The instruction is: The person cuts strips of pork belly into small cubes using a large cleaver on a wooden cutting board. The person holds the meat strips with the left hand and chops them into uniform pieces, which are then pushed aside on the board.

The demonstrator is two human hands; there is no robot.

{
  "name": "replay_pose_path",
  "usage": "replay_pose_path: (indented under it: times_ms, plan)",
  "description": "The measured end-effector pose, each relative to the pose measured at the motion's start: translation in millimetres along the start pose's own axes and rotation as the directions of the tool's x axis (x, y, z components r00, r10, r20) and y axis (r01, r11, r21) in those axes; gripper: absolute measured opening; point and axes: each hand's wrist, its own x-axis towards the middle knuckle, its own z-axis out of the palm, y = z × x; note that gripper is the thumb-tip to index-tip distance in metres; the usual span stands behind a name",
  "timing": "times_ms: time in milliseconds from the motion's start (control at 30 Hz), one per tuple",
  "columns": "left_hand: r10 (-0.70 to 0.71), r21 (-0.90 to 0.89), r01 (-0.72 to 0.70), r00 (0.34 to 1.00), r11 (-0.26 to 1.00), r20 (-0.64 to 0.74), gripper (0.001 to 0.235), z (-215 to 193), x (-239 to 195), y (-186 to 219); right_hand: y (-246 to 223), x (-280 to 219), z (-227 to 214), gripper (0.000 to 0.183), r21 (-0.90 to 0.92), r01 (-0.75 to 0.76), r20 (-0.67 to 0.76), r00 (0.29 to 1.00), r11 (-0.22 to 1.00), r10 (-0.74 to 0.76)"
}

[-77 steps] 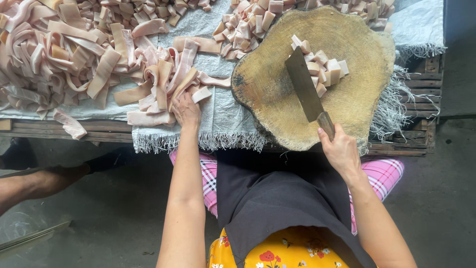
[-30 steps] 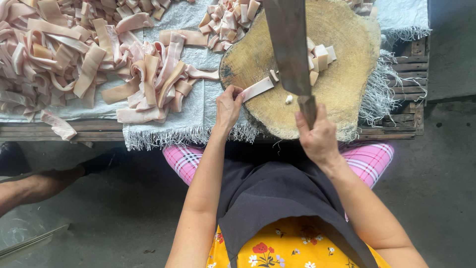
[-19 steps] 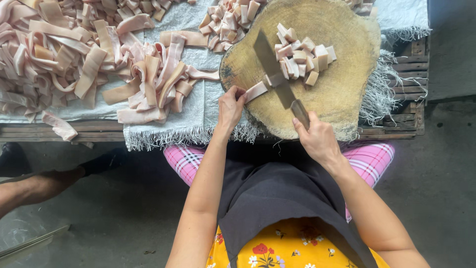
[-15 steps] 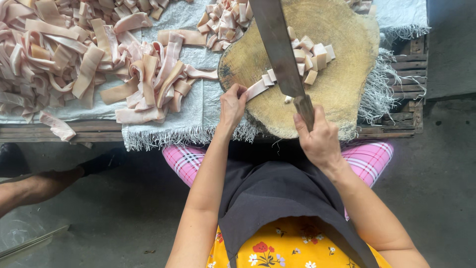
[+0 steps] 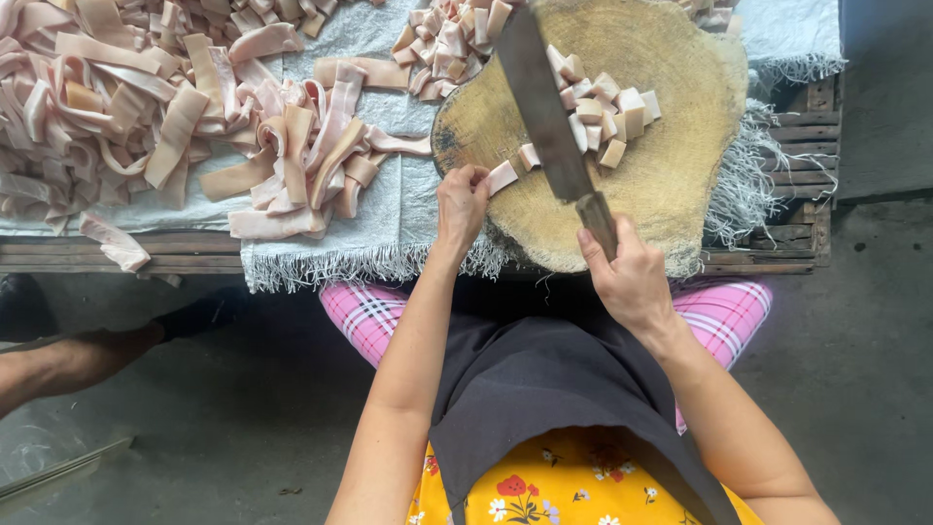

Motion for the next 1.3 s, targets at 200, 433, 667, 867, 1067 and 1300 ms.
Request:
replay_pose_path:
  times_ms: [200,433,667,867,1067,1300]
  plan:
    - [-0.071,-0.068,0.071,0.997,0.995,0.004,0.014,2.6,3.0,-1.6,9.8,-0.4,34.9,0.036,-0.102,-0.031,0.204,0.978,0.994,0.051]
    - [-0.005,-0.006,0.005,1.0,1.0,-0.01,0.01,4.6,4.2,-5.9,15.9,3.8,27.1,0.034,-0.06,-0.173,0.228,0.956,0.983,0.182]
    - [-0.26,-0.429,0.253,0.965,0.867,0.042,0.028,-17.4,8.8,-43.7,-5.3,1.1,-1.7,0.039,0.003,-0.122,0.148,0.982,0.993,0.12]
    - [-0.385,-0.475,0.238,0.891,0.847,-0.24,0.028,-71.0,25.7,-136.9,11.3,-6.6,23.1,0.04,-0.099,-0.038,0.315,0.947,0.994,0.067]
    - [-0.252,0.054,0.276,0.93,0.96,-0.268,0.037,-73.6,71.2,-192.6,42.8,18.4,22.2,0.041,-0.211,-0.185,0.22,0.948,0.96,0.231]
    - [0.023,0.312,0.056,0.969,0.948,-0.245,0.049,-33.2,114.6,-228.7,48.7,18.6,13.0,0.041,-0.141,-0.307,0.036,0.949,0.941,0.315]
